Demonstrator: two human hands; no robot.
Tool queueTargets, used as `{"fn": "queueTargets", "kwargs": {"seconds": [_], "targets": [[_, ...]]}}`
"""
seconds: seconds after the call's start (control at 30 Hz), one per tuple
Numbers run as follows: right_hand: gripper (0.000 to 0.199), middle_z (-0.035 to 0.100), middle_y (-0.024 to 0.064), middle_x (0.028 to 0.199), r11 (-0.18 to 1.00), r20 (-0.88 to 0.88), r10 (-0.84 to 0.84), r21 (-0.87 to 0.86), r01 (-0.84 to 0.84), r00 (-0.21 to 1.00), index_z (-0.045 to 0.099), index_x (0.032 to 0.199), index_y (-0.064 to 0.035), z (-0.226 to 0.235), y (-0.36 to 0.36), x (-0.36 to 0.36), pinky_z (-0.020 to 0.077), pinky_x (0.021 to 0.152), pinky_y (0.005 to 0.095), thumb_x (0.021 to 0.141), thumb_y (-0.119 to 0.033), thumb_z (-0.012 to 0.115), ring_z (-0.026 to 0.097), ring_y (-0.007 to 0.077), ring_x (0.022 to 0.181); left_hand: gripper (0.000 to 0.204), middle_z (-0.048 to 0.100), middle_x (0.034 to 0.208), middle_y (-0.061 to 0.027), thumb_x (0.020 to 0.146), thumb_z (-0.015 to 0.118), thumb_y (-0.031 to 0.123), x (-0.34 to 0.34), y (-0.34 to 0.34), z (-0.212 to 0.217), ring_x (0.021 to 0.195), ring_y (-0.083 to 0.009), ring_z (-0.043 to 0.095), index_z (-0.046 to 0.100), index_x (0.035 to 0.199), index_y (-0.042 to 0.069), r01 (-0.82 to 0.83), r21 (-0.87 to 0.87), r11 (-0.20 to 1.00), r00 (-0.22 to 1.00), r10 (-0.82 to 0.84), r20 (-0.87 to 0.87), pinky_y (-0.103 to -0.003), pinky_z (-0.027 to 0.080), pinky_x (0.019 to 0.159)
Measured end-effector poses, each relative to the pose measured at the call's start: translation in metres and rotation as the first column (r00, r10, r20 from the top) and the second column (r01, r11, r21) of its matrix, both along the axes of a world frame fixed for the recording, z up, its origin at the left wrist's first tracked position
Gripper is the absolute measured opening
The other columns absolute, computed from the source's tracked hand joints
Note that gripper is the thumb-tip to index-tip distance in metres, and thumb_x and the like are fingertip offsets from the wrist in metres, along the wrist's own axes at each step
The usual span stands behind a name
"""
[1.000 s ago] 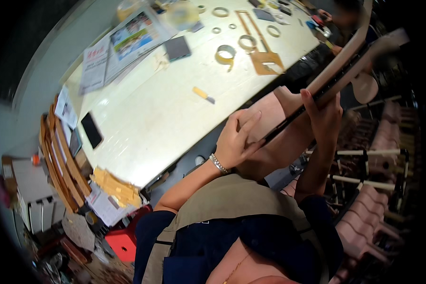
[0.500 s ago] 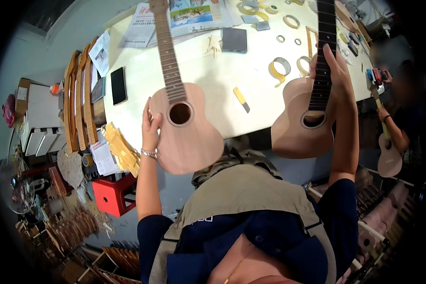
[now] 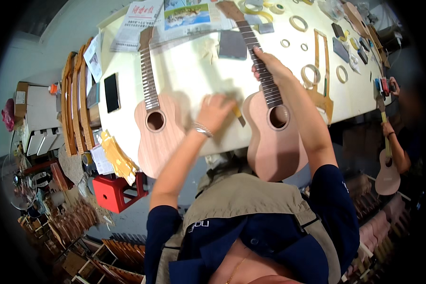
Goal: The person applies masking tape to the fretboards of multiple unfinished acoustic guitars. They use a template and pencil to mark the guitar bodies, then place the taped guitars onto a drying rack. The process is repeated for several instruments.
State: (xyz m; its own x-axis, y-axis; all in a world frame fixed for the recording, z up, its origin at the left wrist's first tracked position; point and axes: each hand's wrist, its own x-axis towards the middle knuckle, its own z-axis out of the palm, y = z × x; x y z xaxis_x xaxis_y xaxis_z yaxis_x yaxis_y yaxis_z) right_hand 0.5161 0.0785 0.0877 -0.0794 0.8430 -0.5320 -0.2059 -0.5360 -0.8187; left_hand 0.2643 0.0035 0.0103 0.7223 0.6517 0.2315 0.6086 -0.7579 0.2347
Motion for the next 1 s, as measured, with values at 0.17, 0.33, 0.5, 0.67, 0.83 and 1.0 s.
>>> {"fn": "queueTargets", "kwargs": {"seconds": [0.17, 0.33, 0.5, 0.67, 0.83, 1.0], "targets": [[0.043, 0.057, 0.0096, 0.068, 0.999, -0.065, 0.003, -0.044, -0.006, 0.998, 0.053, 0.094, -0.0014, -0.028, 0.053, -0.033, 0.0503, 0.046, 0.0306, 0.093, -0.044, 0.049, 0.055, 0.0174, 0.049, 0.035, 0.048, 0.124, -0.0083, 0.083, 0.054, 0.025, 0.019, -0.009, -0.039, 0.117, -0.0276, 0.043, 0.056, 0.115, 0.011, -0.328, -0.001, 0.945, 0.865, 0.300, -0.402, -0.049, 0.025, 0.104], [0.052, 0.060, 0.0110, 0.065, 1.000, -0.018, 0.006, -0.020, -0.006, 1.000, 0.058, 0.085, 0.0003, -0.083, 0.077, -0.059, 0.0496, 0.054, 0.0376, 0.094, -0.048, 0.043, 0.060, 0.0224, 0.052, 0.027, 0.056, 0.099, -0.0113, 0.084, 0.050, 0.027, -0.001, 0.007, -0.025, 0.093, -0.0272, 0.052, 0.061, 0.090, 0.003, -0.640, 0.094, 0.763, 0.654, 0.605, -0.454, -0.042, 0.039, 0.077], [0.039, 0.062, 0.0222, 0.096, 0.849, 0.637, -0.355, 0.526, -0.051, 0.684, 0.062, 0.094, 0.0015, -0.064, 0.015, 0.006, 0.0440, 0.082, 0.0437, 0.091, -0.036, 0.050, 0.056, 0.0390, 0.093, 0.031, 0.056, 0.097, -0.0172, 0.090, 0.051, 0.029, -0.008, -0.003, 0.002, 0.092, -0.0321, 0.054, 0.058, 0.093, -0.001, -0.708, -0.129, 0.694, 0.682, 0.626, -0.379, -0.040, 0.043, 0.082], [0.021, 0.061, 0.0128, 0.080, 0.953, 0.868, -0.265, 0.301, 0.021, -0.420, 0.063, 0.088, -0.0046, -0.065, -0.079, 0.187, 0.0458, 0.071, 0.0436, 0.088, -0.021, 0.049, 0.056, 0.0305, 0.081, 0.037, 0.053, 0.104, -0.0201, 0.094, 0.047, 0.028, -0.003, -0.066, 0.032, 0.094, -0.0320, 0.053, 0.051, 0.110, -0.005, -0.554, -0.622, 0.553, 0.669, 0.740, 0.063, -0.039, 0.042, 0.085], [0.039, 0.066, 0.0113, 0.086, 0.996, 0.957, 0.041, -0.016, 0.089, -0.286, 0.049, 0.122, -0.0069, -0.120, -0.112, 0.265, 0.0490, 0.064, 0.0426, 0.086, -0.020, 0.050, 0.063, 0.0332, 0.073, 0.043, 0.053, 0.110, -0.0237, 0.094, 0.046, 0.029, 0.008, -0.118, 0.006, 0.101, -0.0356, 0.052, 0.048, 0.116, -0.007, -0.515, -0.666, 0.540, 0.698, 0.715, 0.040, -0.040, 0.040, 0.088], [0.031, 0.066, 0.0125, 0.081, 0.986, 0.926, -0.105, 0.145, -0.083, 0.362, 0.055, 0.113, -0.0068, -0.077, -0.131, 0.259, 0.0464, 0.081, 0.0417, 0.085, -0.019, 0.053, 0.064, 0.0298, 0.082, 0.047, 0.053, 0.110, -0.0278, 0.096, 0.043, 0.029, 0.018, -0.132, -0.001, 0.101, -0.0402, 0.050, 0.044, 0.120, -0.011, -0.575, -0.581, 0.576, 0.645, 0.756, 0.111, -0.043, 0.039, 0.090]]}}
